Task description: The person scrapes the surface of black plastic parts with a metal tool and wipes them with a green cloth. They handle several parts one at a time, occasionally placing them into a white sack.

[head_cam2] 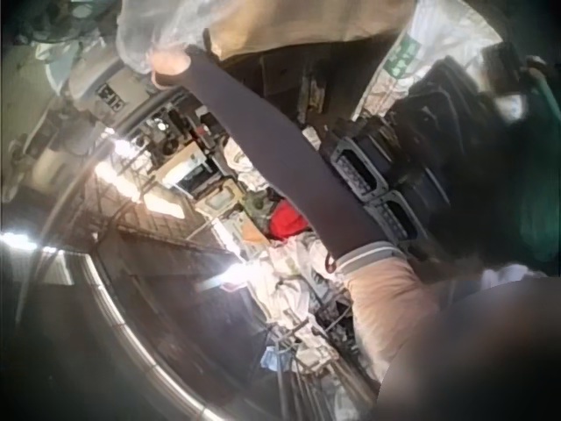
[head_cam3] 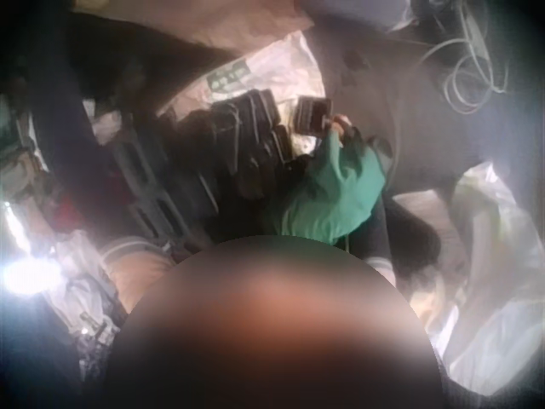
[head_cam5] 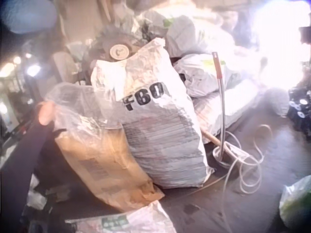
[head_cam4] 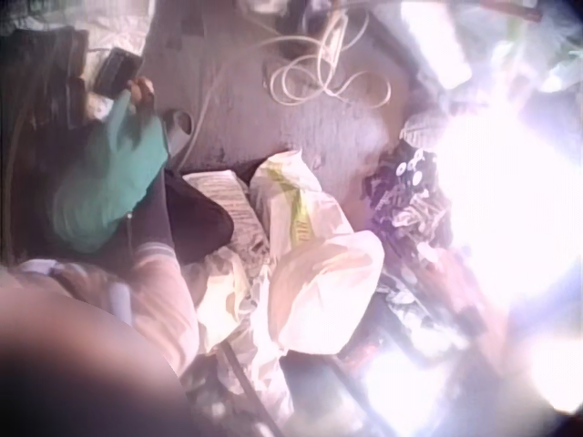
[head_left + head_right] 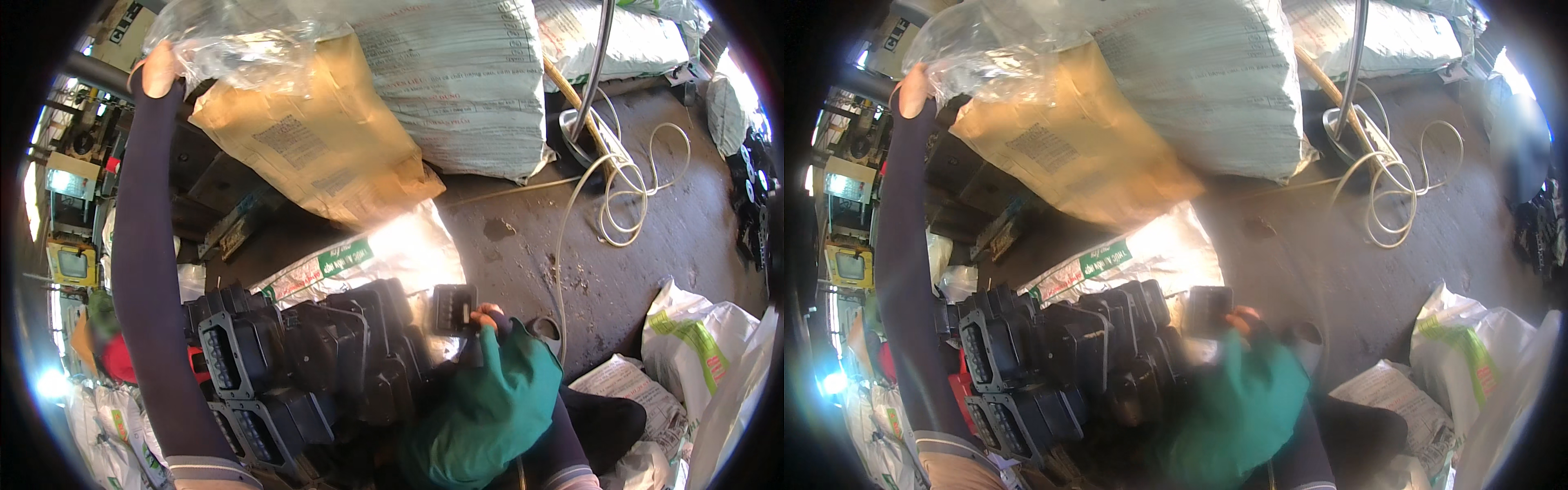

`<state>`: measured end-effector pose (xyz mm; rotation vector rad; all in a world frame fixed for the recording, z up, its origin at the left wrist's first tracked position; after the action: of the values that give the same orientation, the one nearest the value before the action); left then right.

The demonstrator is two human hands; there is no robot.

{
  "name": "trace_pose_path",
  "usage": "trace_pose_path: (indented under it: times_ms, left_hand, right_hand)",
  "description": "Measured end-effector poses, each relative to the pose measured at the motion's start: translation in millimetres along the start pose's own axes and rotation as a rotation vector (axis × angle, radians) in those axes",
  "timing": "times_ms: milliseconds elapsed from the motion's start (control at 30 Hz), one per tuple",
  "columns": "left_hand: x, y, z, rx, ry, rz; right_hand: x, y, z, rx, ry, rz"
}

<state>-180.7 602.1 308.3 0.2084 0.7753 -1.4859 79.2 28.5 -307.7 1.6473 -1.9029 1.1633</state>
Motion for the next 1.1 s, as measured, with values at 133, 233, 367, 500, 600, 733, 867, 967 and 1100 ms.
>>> trace_pose_path:
  times_ms: [133, 233, 367, 500, 600, 733, 867, 967, 1100]
  left_hand:
    - [-15, -50, 35, -0.05, 0.198, 0.235]
    - [-11, -68, 54, -0.181, 0.33, 0.38]
    - [5, -66, 49, -0.434, 0.459, 0.519]
    - [17, -8, -6, -1.087, 0.413, 0.198]
    - [40, 41, -80, -1.235, 0.093, -0.372]
    - [104, 99, -120, 0.142, -0.61, -0.716]
    - [87, 101, -123, -0.013, -0.636, -0.668]
    - [35, 64, -100, -1.103, -0.313, -0.363]
    - [32, 82, -7, -1.187, 0.106, 0.025]
  right_hand:
    - [-6, 6, -7, 0.036, -0.011, -0.012]
    - [-9, 8, -12, 0.053, -0.017, -0.022]
    - [-15, 8, -23, 0.065, -0.024, -0.025]
    - [-19, 9, -29, 0.076, -0.028, -0.028]
    - [-22, 10, -31, 0.084, -0.038, -0.033]
    - [-27, 15, -34, 0.09, -0.047, -0.04]
    - [-33, 12, -47, 0.093, -0.078, -0.034]
    - [-38, 5, -51, 0.11, -0.1, -0.014]
    - [-30, -20, -41, 0.156, -0.09, 0.026]
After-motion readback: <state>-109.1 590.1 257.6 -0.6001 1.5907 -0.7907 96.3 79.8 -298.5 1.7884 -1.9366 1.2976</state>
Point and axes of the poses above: each hand's wrist, its own x-axis away from the middle knuckle, its own y-axis out of the palm, z = x × y, the point moved 9 cm from there along -x, towards the middle knuckle, and after that the axes turned 7 degrees about y, right-handed, at the moved point
